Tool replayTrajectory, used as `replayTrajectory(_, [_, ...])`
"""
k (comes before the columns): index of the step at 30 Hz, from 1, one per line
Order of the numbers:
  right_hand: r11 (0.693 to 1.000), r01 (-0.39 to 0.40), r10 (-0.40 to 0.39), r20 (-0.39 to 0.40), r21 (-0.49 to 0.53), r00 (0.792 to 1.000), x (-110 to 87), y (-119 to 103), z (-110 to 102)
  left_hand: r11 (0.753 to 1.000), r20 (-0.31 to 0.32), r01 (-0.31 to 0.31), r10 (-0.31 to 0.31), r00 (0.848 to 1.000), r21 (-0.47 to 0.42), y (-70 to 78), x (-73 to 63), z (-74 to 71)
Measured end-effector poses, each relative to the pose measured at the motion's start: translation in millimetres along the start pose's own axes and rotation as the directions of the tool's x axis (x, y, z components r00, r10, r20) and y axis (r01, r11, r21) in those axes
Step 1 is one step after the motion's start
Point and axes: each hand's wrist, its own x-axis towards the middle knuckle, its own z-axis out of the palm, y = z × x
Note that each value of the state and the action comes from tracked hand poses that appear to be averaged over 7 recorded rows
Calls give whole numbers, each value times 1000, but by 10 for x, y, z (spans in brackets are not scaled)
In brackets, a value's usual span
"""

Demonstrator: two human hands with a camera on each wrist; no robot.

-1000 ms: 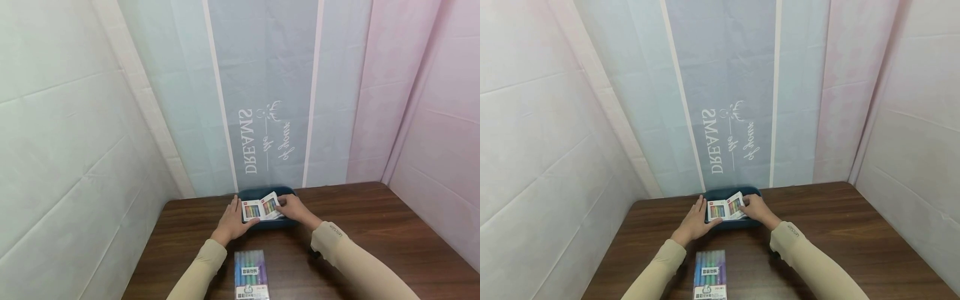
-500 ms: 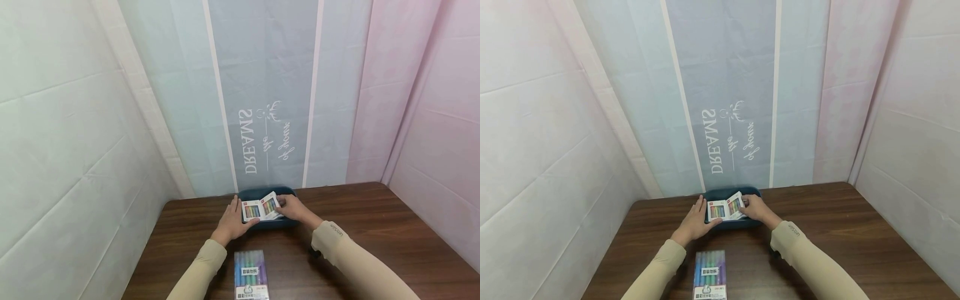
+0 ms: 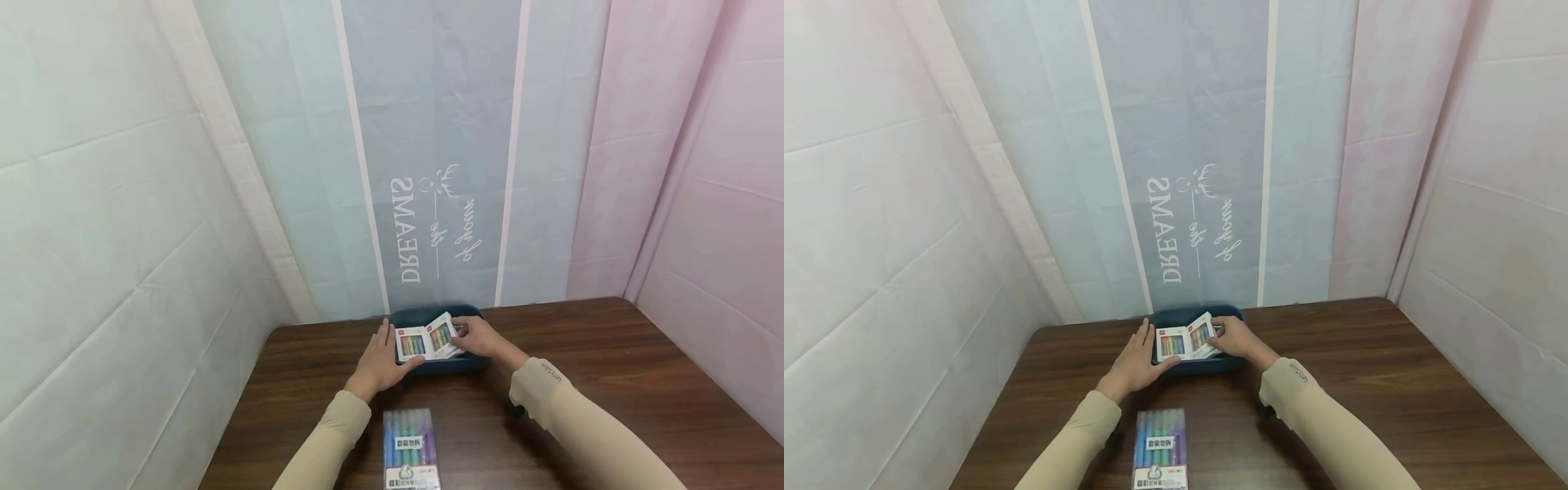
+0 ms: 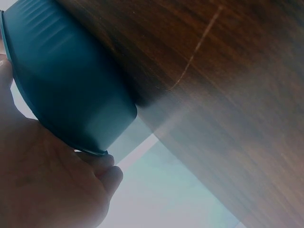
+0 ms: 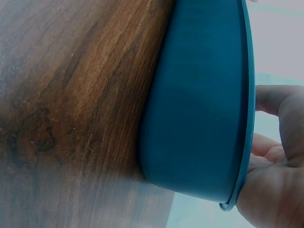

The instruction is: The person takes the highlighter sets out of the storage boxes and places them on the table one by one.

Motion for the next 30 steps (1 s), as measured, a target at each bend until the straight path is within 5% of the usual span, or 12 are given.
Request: replayTrajectory(30, [1000,-1,1,0,14,1000,-36,-13,5,999,-18,-19,19,1000,28,6,0,11])
